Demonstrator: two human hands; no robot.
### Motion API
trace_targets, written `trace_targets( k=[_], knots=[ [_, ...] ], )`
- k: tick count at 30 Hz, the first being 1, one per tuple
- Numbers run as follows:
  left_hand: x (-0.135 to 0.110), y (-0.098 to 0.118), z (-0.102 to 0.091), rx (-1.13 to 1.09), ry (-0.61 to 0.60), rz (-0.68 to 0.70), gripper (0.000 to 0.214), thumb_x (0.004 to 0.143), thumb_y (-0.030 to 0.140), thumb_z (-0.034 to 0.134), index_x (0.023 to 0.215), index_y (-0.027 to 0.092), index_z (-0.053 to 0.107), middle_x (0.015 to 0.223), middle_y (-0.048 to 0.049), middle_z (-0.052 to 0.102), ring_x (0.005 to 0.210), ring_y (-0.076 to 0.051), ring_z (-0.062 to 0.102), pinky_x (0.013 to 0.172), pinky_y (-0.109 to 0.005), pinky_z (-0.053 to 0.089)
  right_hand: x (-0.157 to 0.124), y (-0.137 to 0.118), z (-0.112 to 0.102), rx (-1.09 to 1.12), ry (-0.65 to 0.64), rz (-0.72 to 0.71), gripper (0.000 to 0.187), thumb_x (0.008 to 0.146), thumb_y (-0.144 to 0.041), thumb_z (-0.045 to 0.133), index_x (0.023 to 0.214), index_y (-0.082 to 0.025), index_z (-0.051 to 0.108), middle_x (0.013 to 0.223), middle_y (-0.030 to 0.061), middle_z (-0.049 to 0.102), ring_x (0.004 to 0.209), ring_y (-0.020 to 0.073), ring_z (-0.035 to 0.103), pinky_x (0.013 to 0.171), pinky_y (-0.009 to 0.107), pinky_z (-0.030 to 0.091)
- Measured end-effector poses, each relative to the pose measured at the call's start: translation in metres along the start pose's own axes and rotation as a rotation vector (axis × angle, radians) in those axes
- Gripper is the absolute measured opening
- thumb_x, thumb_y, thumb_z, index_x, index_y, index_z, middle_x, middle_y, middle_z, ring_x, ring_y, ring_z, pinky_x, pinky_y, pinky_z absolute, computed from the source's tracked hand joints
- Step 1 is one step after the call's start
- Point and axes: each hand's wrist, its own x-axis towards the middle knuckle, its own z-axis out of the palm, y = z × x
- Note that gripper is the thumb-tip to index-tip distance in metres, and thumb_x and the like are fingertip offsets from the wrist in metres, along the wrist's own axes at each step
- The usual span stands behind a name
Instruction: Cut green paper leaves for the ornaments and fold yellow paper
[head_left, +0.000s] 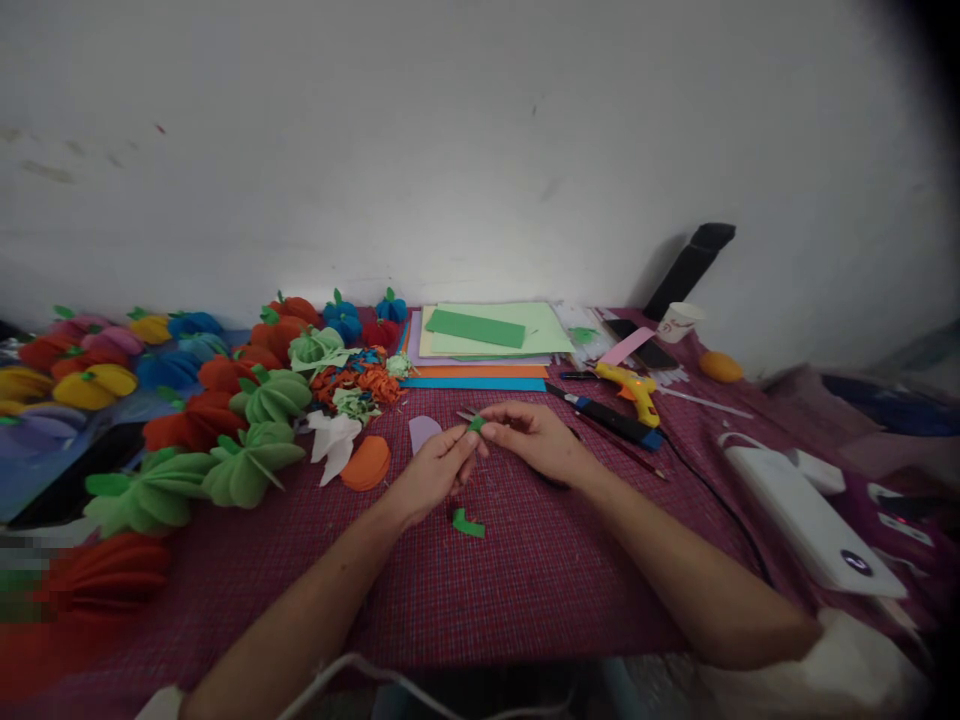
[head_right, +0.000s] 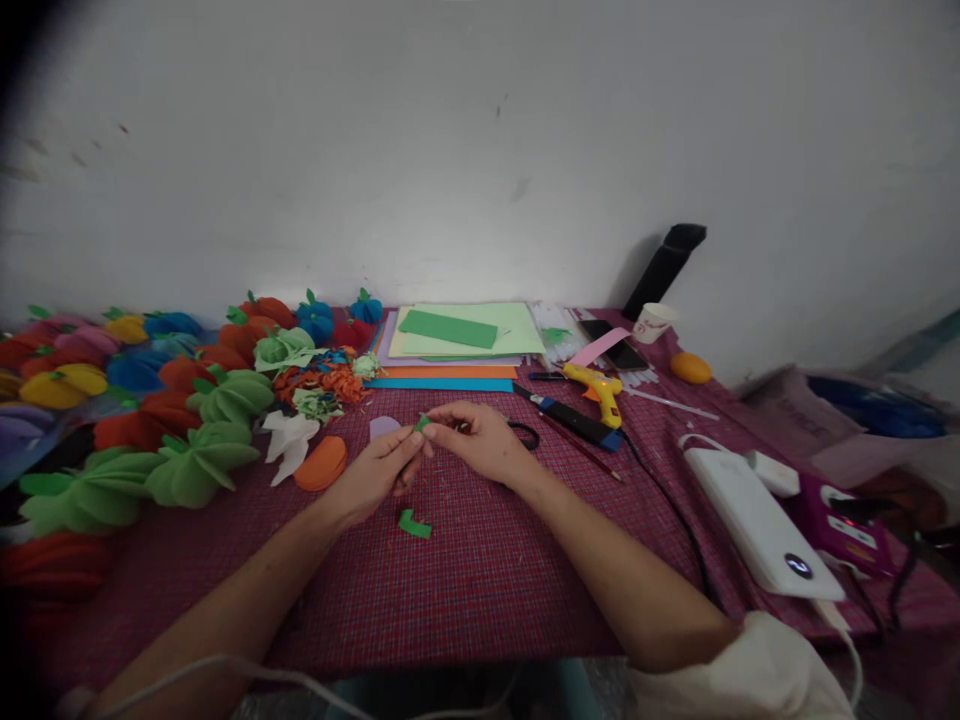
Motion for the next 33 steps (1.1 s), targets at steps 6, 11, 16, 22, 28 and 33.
trace_targets(
  k=[6, 11, 16, 22, 28, 33],
  knots=[
    [0.0, 0.002, 0.001, -0.009, -0.058, -0.04, 0.036, 0.082, 0.049, 0.041, 0.081, 0.016, 0.056, 0.05, 0.0054, 0.044, 0.038, -0.005, 0.037, 0.037, -0.017, 0.031, 0.001, 0.001, -0.001, 0.157, -0.006, 0.154, 0.023, 0.077, -0.036, 0.056, 0.069, -0.015, 0.061, 0.057, -0.0036, 0.055, 0.053, 0.0081, 0.046, 0.055, 0.022, 0.037],
    [0.002, 0.004, -0.008, -0.044, 0.007, -0.047, 0.038, 0.078, 0.048, 0.049, 0.083, 0.013, 0.061, 0.053, 0.002, 0.052, 0.038, -0.006, 0.043, 0.038, -0.018, 0.034, 0.007, 0.004, -0.011, 0.285, 0.178, 0.25, 0.022, 0.071, -0.037, 0.061, 0.066, -0.015, 0.059, 0.057, -0.0039, 0.053, 0.046, 0.0063, 0.038, 0.045, 0.02, 0.03],
    [0.001, 0.008, -0.015, -0.154, 0.113, -0.171, 0.05, 0.078, 0.056, 0.044, 0.076, 0.01, 0.064, 0.049, -0.0032, 0.058, 0.037, -0.009, 0.047, 0.036, -0.019, 0.031, 0.007, 0.005, -0.015, -0.023, 0.408, 0.094, 0.021, 0.077, -0.036, 0.055, 0.069, -0.017, 0.061, 0.056, -0.0022, 0.053, 0.05, 0.0102, 0.044, 0.049, 0.023, 0.034],
    [0.0, 0.011, -0.008, -0.532, -0.041, -0.303, 0.041, 0.08, 0.05, 0.048, 0.087, 0.012, 0.062, 0.082, -0.0102, 0.068, 0.076, -0.017, 0.064, 0.072, -0.03, 0.047, -0.006, 0.002, 0.005, -0.764, 0.192, -0.48, 0.02, 0.085, -0.025, 0.047, 0.077, -0.018, 0.064, 0.074, 0.0052, 0.06, 0.072, 0.0164, 0.048, 0.067, 0.03, 0.038],
    [0.0, 0.005, -0.006, -0.645, 0.067, -0.222, 0.012, 0.076, 0.025, 0.06, 0.078, 0.013, 0.062, 0.072, -0.0043, 0.066, 0.068, -0.014, 0.062, 0.074, -0.031, 0.048, -0.008, 0.001, 0.017, -0.961, 0.029, -0.667, 0.024, 0.088, -0.019, 0.041, 0.075, -0.018, 0.062, 0.074, 0.0051, 0.058, 0.067, 0.0153, 0.043, 0.063, 0.029, 0.037],
    [0.001, 0.001, -0.005, -0.62, 0.098, -0.159, 0.016, 0.073, 0.025, 0.064, 0.083, 0.013, 0.064, 0.069, -0.0031, 0.065, 0.064, -0.012, 0.061, 0.068, -0.028, 0.048, -0.008, -0.001, 0.019, -0.942, 0.029, -0.697, 0.023, 0.088, -0.018, 0.042, 0.072, -0.018, 0.059, 0.069, 0.0035, 0.056, 0.067, 0.0149, 0.044, 0.063, 0.028, 0.036]
  ],
)
